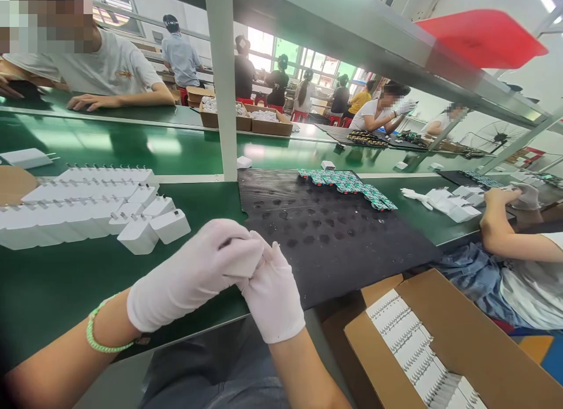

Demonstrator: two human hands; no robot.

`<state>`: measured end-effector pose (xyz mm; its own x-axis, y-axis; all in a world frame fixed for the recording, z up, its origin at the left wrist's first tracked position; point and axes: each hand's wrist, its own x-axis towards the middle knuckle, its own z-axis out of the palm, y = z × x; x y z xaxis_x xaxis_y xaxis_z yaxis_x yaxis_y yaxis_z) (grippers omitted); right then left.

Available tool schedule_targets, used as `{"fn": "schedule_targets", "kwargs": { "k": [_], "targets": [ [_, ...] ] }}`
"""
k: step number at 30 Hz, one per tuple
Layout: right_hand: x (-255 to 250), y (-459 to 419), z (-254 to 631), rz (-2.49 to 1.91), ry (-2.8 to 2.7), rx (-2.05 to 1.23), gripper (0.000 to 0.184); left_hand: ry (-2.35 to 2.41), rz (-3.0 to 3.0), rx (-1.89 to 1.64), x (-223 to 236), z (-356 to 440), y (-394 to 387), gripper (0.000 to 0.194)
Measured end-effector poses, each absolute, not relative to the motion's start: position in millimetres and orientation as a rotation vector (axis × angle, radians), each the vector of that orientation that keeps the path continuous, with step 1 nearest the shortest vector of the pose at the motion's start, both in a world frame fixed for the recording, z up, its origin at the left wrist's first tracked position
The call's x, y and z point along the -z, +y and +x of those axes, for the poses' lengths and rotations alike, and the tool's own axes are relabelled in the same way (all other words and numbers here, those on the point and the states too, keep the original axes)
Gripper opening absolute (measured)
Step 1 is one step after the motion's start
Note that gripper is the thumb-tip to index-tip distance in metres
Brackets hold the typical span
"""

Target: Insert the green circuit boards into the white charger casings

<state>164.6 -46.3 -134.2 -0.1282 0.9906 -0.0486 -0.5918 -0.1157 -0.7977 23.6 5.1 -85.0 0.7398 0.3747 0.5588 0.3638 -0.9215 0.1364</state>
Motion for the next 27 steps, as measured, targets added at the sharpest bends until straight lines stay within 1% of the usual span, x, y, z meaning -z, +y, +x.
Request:
{"fn": "schedule_targets", "kwargs": {
  "k": [3,5,7,8,9,10,11,13,15,16,17,18,22,24,25,27],
  "targets": [
    [134.3,-44.6,164.7,-0.809,-0.819,-1.511,0.053,0.526,2.968,-0.694,81.2,30.6,3.9,0.023],
    [130.9,-45.9,164.3,-0.891,-0.904,-1.393,0.043,0.537,2.947,-0.689,80.1,29.8,6.0,0.020],
    [126.2,-49.0,162.0,-0.931,-0.962,-1.286,0.029,0.603,2.854,-0.851,82.5,25.4,9.9,0.015],
    [124.3,-51.1,160.1,-0.933,-0.966,-1.256,0.027,0.644,2.796,-0.946,84.6,23.0,12.0,0.020],
    [123.1,-53.2,157.8,-0.927,-0.963,-1.236,0.028,0.684,2.747,-1.017,86.7,20.8,13.9,0.030],
    [122.9,-55.2,155.5,-0.922,-0.945,-1.215,0.031,0.730,2.711,-1.040,88.2,19.2,15.4,0.041],
    [123.8,-57.1,153.4,-0.931,-0.918,-1.179,0.035,0.778,2.683,-1.024,88.9,18.3,16.4,0.047],
    [128.4,-60.3,151.1,-1.011,-0.869,-1.060,0.046,0.833,2.615,-0.953,87.0,18.3,16.4,0.044],
    [134.4,-62.9,152.0,-1.123,-0.854,-0.932,0.067,0.809,2.524,-0.909,82.5,19.5,14.2,0.040],
    [136.9,-64.2,153.3,-1.154,-0.862,-0.891,0.073,0.783,2.480,-0.901,80.2,20.1,12.5,0.040],
    [138.8,-65.5,155.1,-1.162,-0.878,-0.876,0.074,0.755,2.442,-0.900,78.2,20.5,10.8,0.041],
    [140.1,-66.6,156.8,-1.157,-0.893,-0.873,0.072,0.735,2.416,-0.897,76.9,20.6,9.1,0.041],
    [139.9,-69.7,161.3,-1.153,-0.919,-0.847,0.055,0.659,2.421,-0.886,77.7,19.4,6.7,0.042],
    [136.9,-70.0,161.2,-1.109,-0.914,-0.876,0.055,0.629,2.484,-0.947,80.7,18.8,8.8,0.040],
    [134.4,-69.9,160.9,-1.060,-0.900,-0.910,0.056,0.615,2.539,-1.001,82.1,18.8,10.5,0.037],
    [127.4,-69.4,160.2,-0.925,-0.870,-1.052,0.057,0.598,2.697,-1.073,83.7,19.6,13.7,0.024]
  ]
}}
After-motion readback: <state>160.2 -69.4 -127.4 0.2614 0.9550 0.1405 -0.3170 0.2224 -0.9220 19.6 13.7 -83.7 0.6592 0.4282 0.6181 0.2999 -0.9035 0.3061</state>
